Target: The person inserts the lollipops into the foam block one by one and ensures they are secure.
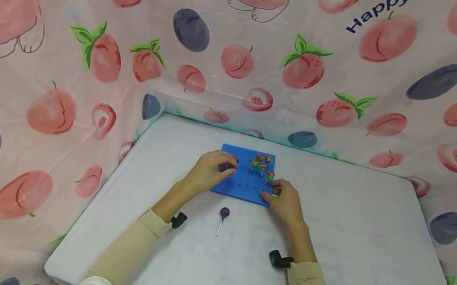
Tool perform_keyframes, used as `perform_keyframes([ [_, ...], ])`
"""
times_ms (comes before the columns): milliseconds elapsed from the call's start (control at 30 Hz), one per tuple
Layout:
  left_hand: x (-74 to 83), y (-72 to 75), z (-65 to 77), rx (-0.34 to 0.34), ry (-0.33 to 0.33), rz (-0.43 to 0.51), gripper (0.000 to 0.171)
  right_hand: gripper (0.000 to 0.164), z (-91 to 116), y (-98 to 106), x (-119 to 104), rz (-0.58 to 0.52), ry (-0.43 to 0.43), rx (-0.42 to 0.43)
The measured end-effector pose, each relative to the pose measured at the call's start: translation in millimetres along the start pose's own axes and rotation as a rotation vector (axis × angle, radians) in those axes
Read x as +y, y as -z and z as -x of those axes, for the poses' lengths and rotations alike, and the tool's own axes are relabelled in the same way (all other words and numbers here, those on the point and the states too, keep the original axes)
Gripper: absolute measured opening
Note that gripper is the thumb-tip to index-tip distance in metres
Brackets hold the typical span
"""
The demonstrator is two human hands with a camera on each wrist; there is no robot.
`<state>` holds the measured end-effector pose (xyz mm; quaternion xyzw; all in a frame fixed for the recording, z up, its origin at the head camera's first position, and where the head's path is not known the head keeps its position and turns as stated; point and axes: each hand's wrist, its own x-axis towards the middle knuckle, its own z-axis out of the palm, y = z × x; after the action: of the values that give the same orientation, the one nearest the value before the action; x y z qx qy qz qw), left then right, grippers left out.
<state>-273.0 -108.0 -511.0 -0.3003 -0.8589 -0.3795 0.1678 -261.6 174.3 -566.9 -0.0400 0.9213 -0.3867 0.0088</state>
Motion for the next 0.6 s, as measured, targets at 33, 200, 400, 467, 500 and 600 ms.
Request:
perform_keyframes([
  [33,-0.1,-0.3,-0.1,0.001,-0.003,-0.004,0.017,0.05,0.0,-0.2,-0.2,0.0,-0.001,-0.001],
  [200,-0.7,-1.2,-1.1,0.002,0.0,-0.024,0.016,0.05,0.2,-0.6,-0.5,0.0,-0.006,0.0],
  [400,-4.8,-4.0,-0.9,-0.004,0.009,-0.038,0.014,0.05,0.2,0.0,0.3,-0.002,-0.001,-0.002],
  [467,-6.2,-5.0,-0.9,-0.004,0.01,-0.04,0.014,0.05,-0.2,-0.2,0.4,-0.002,0.0,-0.002],
  [500,-6.8,-5.7,-1.0,-0.005,0.011,-0.042,0.014,0.05,-0.3,-0.3,0.4,-0.002,-0.001,-0.002],
  [600,-8.5,-7.3,-1.3,-0.006,0.014,-0.046,0.014,0.05,-0.4,-0.2,0.3,0.0,-0.004,0.0],
])
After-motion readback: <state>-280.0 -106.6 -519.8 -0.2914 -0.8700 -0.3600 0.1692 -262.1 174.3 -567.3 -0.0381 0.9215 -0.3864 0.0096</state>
